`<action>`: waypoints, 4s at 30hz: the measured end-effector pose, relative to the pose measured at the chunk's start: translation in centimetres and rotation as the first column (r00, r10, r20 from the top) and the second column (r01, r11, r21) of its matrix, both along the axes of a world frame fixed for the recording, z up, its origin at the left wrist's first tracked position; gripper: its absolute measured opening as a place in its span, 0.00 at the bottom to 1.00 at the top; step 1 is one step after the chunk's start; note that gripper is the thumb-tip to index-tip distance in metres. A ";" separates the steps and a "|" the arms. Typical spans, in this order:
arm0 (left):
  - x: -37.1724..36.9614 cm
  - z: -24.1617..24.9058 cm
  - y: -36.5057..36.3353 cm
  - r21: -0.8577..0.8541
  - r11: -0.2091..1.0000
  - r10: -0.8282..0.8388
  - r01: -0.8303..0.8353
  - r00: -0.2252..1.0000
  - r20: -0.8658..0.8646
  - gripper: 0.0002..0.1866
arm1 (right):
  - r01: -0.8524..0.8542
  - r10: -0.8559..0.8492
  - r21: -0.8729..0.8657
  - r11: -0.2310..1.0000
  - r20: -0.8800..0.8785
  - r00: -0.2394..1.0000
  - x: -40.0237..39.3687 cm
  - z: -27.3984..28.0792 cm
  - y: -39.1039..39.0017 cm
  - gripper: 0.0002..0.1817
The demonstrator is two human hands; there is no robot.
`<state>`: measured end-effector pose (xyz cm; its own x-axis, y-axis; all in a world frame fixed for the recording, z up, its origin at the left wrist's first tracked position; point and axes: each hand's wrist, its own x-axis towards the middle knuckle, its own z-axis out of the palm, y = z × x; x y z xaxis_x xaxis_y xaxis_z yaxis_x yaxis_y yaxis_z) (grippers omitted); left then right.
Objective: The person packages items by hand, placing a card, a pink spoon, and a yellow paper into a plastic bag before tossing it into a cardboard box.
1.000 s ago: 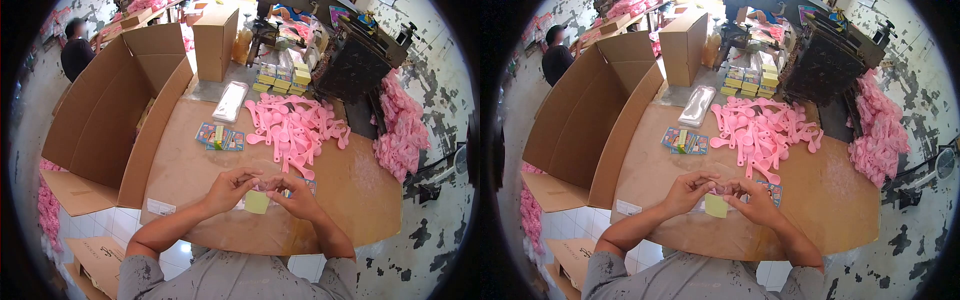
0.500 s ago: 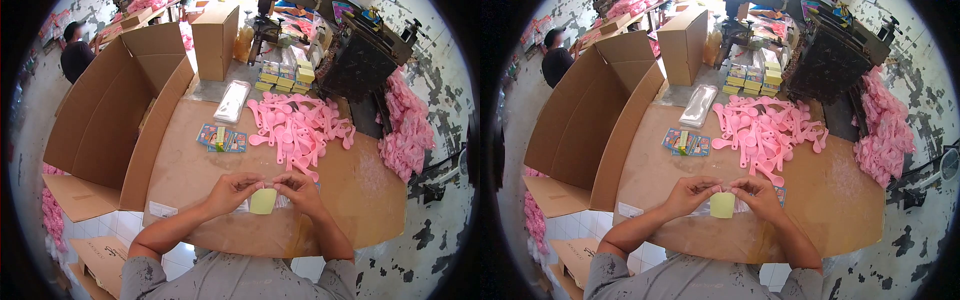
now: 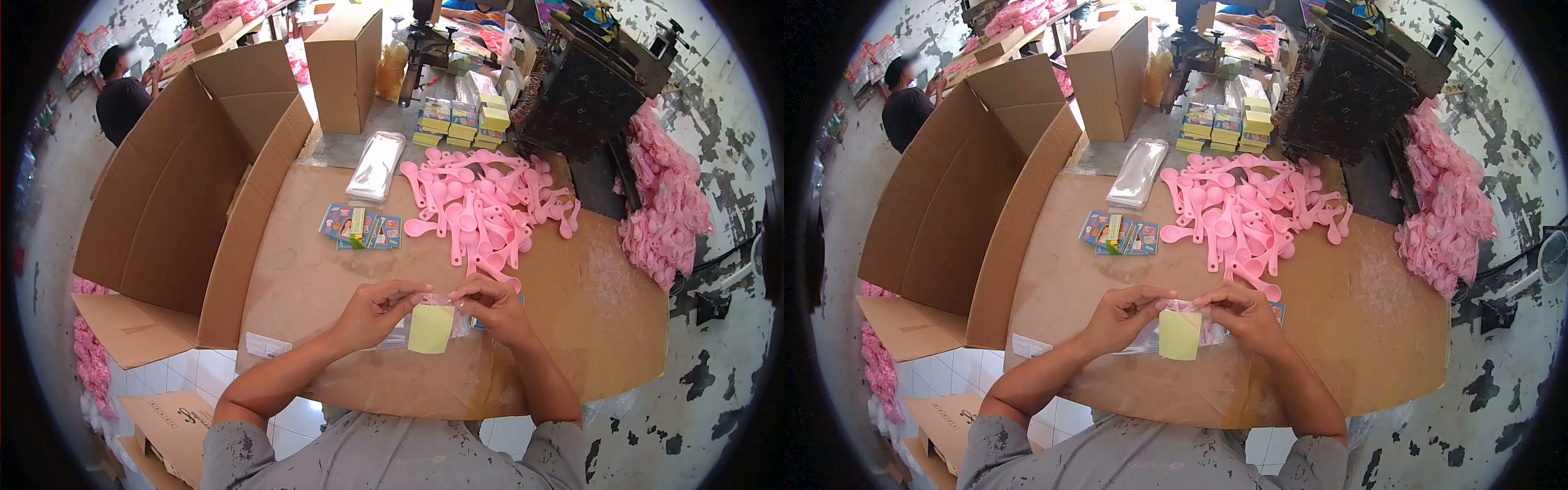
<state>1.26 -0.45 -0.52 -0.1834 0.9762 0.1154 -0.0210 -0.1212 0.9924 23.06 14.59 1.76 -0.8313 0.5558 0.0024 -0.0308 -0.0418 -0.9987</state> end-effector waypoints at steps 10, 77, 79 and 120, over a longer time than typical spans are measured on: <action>-0.6 0.1 -0.2 -0.047 0.993 -0.098 0.108 0.980 0.175 0.11 | -0.086 0.085 0.052 0.995 0.026 0.996 0.8 0.2 0.8 0.09; -1.3 -1.8 1.2 0.111 0.991 0.033 0.075 0.666 -0.745 0.13 | 0.022 -0.103 0.455 0.890 0.156 0.982 5.7 2.1 1.3 0.12; -0.8 -1.1 1.1 0.107 0.993 0.050 0.043 0.672 -0.739 0.12 | -0.073 -0.059 0.579 0.812 0.207 0.977 4.5 1.9 0.8 0.11; -1.2 0.3 0.7 0.026 0.998 0.057 -0.051 0.930 -0.363 0.06 | -0.269 0.162 0.727 0.631 0.215 0.963 2.4 -0.5 -0.3 0.11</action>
<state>0.03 0.24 -0.17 -0.1782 0.9636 0.1991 0.3481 -0.1275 0.9287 25.46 14.24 1.22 -0.9501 0.2142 0.2269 -0.0006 0.7260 -0.6877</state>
